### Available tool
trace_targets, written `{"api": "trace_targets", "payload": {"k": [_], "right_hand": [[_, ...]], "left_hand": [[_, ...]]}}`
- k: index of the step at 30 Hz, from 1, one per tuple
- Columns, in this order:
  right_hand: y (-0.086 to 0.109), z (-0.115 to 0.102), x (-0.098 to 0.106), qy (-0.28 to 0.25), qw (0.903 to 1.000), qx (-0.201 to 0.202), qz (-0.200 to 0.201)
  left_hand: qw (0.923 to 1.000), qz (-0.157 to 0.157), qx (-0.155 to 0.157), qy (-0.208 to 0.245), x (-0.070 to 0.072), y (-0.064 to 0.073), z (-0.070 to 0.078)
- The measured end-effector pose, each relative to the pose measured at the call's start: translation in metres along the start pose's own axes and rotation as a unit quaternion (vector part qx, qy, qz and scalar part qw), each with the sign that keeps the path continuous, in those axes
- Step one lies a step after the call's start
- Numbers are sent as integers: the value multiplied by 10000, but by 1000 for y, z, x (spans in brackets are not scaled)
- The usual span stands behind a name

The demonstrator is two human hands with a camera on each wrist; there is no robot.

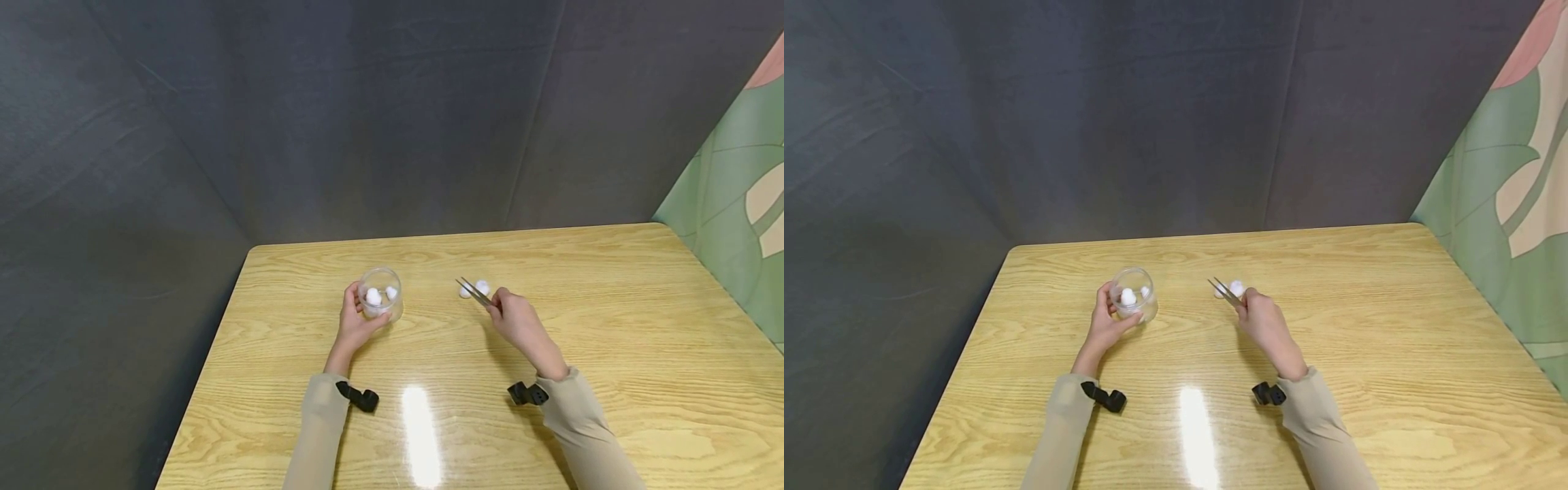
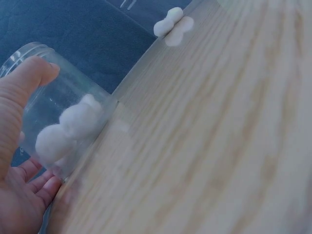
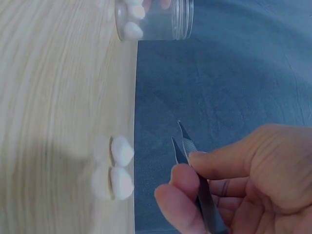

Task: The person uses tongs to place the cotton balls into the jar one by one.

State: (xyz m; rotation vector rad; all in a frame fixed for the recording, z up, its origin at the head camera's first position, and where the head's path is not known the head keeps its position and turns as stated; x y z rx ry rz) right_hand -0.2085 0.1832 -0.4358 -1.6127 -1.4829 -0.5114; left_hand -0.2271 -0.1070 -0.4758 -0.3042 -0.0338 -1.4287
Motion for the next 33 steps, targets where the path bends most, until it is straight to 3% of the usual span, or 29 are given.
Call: {"api": "trace_targets", "payload": {"k": [15,33], "right_hand": [[1,15,-8,79,9980,-453,-440],[-1,24,-15,230,9955,-611,-684]], "left_hand": [[10000,5,30,-11,0,-1,-1],[10000,-55,-4,11,0,-1,-4]]}}
Point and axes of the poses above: each hand's wrist, its own y-axis away from the middle knuckle, its own x-axis out of the back of the hand, z = x × y, the point moved 3 cm from there along -y, towards the middle knuckle, and after that the axes turned 9 degrees about z, right-handed, at the moved point
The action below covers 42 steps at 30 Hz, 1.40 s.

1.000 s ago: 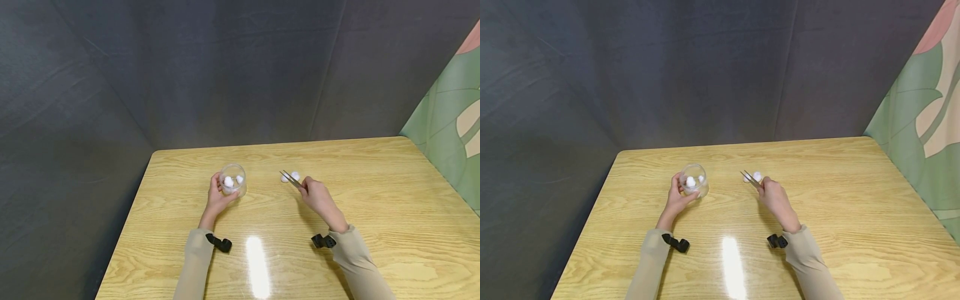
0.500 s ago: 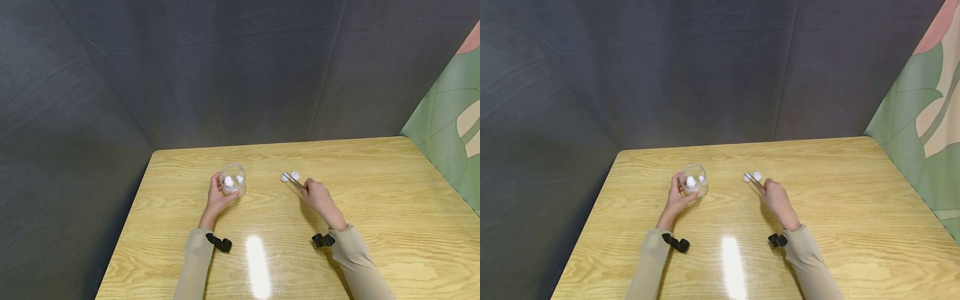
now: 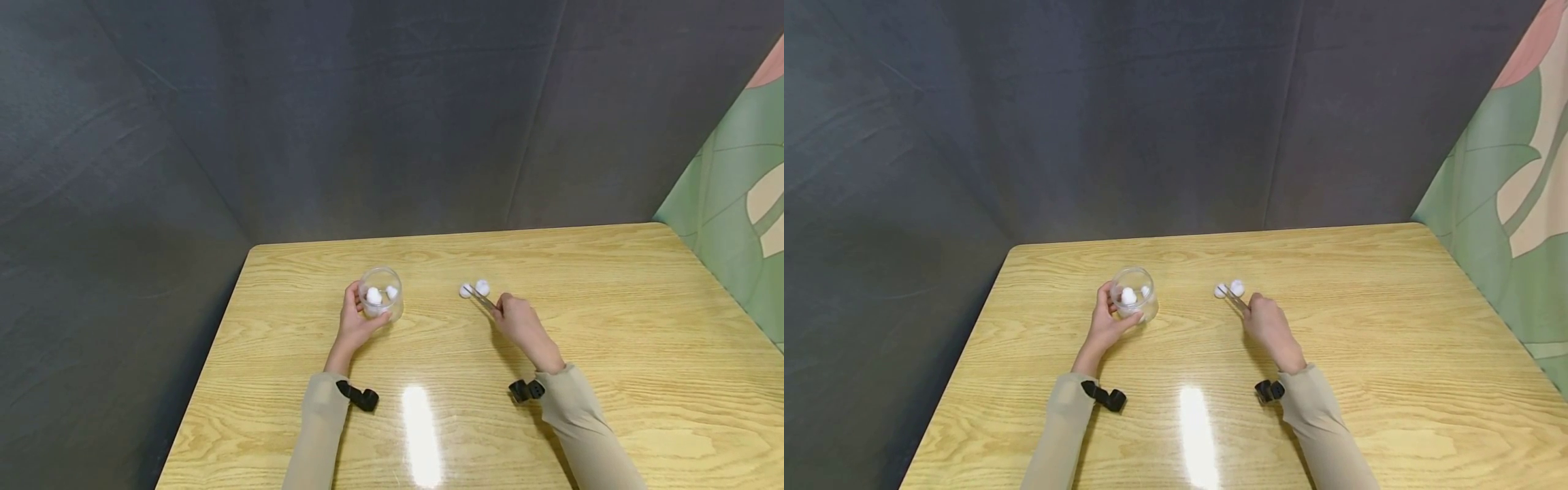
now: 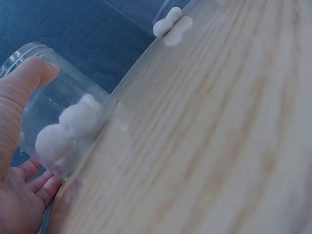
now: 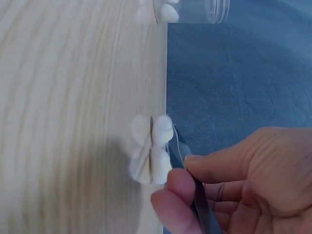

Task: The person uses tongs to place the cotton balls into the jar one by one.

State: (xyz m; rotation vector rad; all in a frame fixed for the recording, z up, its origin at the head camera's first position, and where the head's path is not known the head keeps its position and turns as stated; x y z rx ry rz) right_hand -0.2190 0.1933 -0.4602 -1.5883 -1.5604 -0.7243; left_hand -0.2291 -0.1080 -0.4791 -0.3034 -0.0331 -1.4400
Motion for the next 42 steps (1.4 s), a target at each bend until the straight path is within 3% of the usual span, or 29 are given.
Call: {"api": "trace_targets", "payload": {"k": [2,9,11,23,42], "right_hand": [[0,0,-1,49,10000,-15,-22],[-1,-1,-3,288,9996,48,49],[-1,-3,-3,377,9992,104,84],[1,-8,-1,486,9961,546,488],[5,-14,10,76,9951,622,761]], "left_hand": [[10000,1,-16,-7,0,0,-1],[10000,75,43,18,-4,-12,-36],[9999,108,41,-10,-5,-12,-39],[9999,156,-20,40,-5,-12,-39],[9998,163,106,-46,-5,-12,-39]]}}
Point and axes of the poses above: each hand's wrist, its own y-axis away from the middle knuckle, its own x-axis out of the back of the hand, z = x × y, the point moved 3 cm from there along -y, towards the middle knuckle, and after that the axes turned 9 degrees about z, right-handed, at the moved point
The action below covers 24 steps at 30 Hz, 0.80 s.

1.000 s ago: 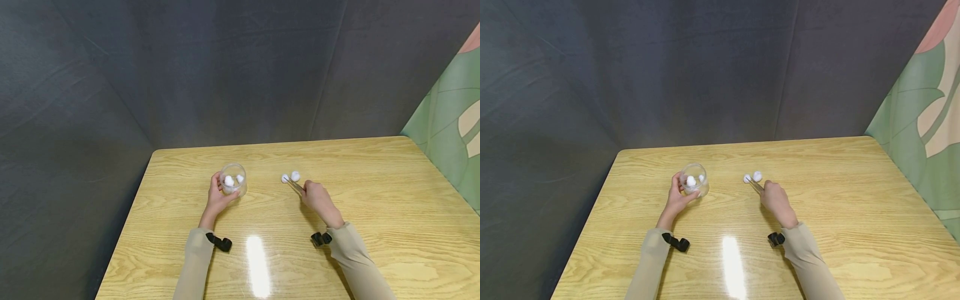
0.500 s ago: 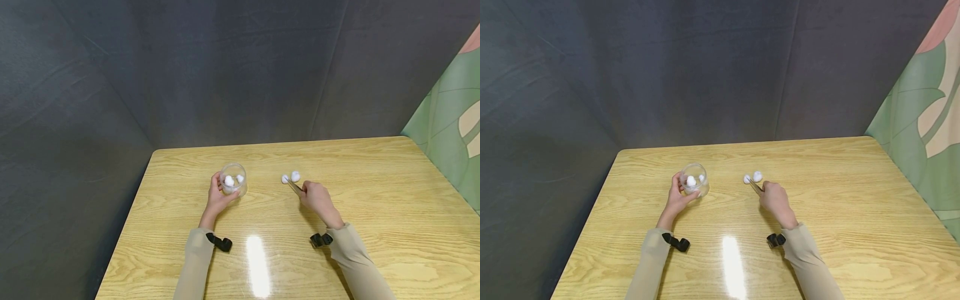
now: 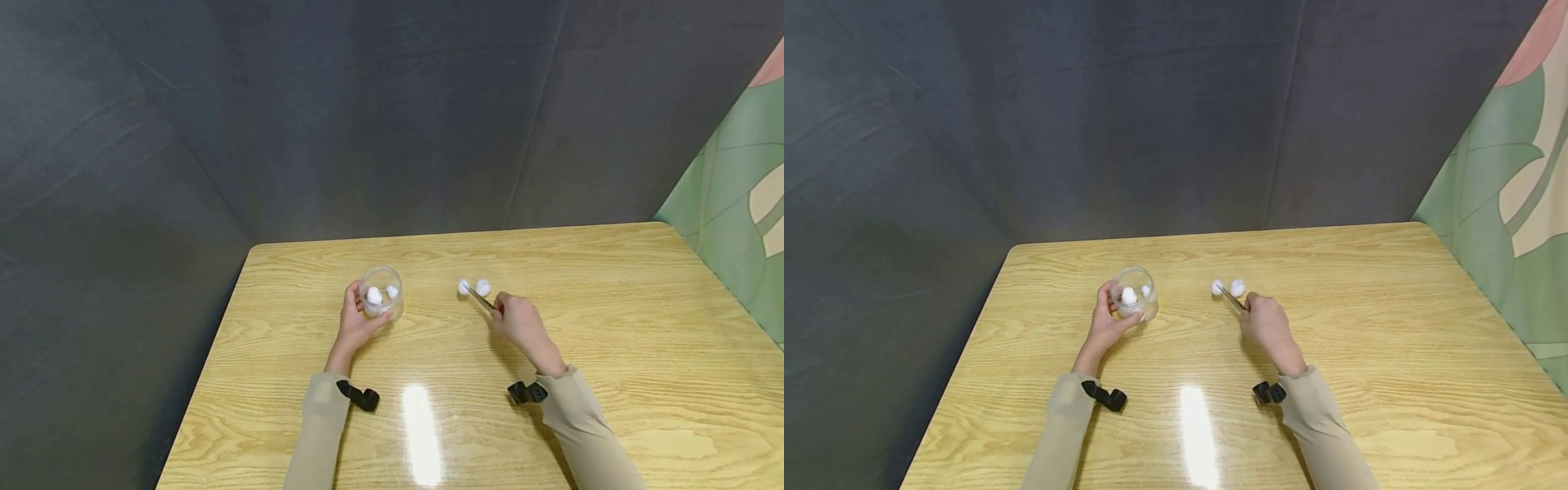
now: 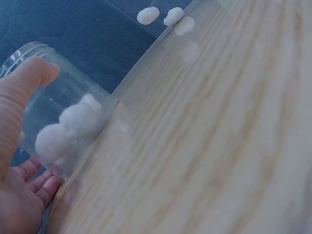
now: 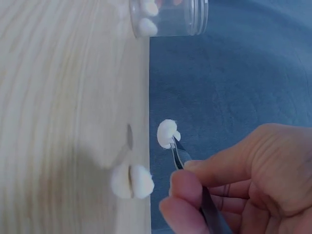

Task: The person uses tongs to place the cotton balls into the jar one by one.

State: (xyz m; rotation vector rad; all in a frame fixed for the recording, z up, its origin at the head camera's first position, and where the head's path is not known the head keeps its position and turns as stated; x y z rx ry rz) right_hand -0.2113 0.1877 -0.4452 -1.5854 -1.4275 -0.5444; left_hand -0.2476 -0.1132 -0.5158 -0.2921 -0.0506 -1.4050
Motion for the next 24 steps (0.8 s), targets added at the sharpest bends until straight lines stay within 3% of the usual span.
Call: {"api": "trace_targets", "payload": {"k": [8,15,24], "right_hand": [[0,-5,5,-128,9999,-55,-30],[-2,-6,6,-179,9998,3,1],[-4,-13,9,-174,9996,147,157]], "left_hand": [[10000,-2,-5,-47,1,0,2],[9998,-156,-3,156,5,10,34],[9999,-143,-16,-6,6,13,41]]}}
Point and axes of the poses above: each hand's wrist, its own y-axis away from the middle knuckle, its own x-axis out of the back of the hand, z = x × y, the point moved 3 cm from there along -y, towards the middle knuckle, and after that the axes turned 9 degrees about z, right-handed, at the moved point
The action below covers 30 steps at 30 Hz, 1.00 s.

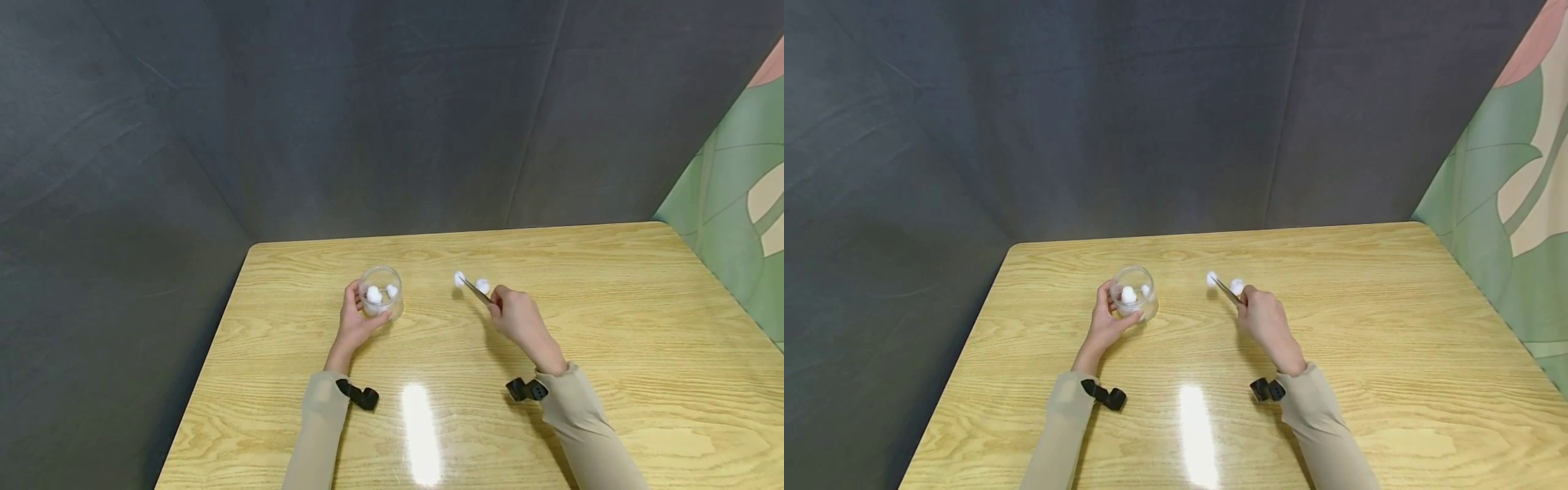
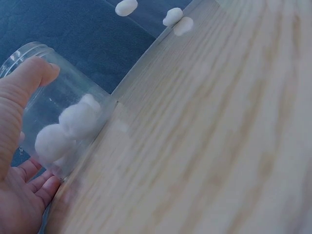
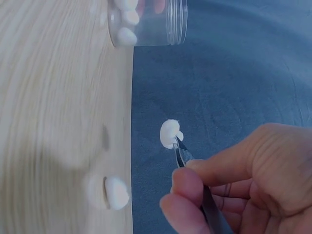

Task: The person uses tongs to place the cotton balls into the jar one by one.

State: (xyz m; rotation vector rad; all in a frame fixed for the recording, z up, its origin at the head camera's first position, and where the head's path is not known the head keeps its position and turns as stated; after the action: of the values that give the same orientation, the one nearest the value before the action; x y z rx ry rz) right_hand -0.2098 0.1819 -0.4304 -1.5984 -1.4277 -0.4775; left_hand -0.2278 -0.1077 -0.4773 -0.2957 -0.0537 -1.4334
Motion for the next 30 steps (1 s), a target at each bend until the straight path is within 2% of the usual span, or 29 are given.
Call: {"api": "trace_targets", "payload": {"k": [7,14,16,30], "right_hand": [[0,-5,2,-133,9999,-30,-26],[-2,-8,1,-247,9996,-98,-120],[-2,-9,1,-283,9994,-128,-129],[-3,-20,1,-271,9996,39,-46]], "left_hand": [[10000,-8,-63,30,0,-1,-1],[10000,93,1,29,-5,-13,-36],[9999,131,14,-3,-5,-14,-39],[9998,201,16,-40,-5,-14,-42]]}}
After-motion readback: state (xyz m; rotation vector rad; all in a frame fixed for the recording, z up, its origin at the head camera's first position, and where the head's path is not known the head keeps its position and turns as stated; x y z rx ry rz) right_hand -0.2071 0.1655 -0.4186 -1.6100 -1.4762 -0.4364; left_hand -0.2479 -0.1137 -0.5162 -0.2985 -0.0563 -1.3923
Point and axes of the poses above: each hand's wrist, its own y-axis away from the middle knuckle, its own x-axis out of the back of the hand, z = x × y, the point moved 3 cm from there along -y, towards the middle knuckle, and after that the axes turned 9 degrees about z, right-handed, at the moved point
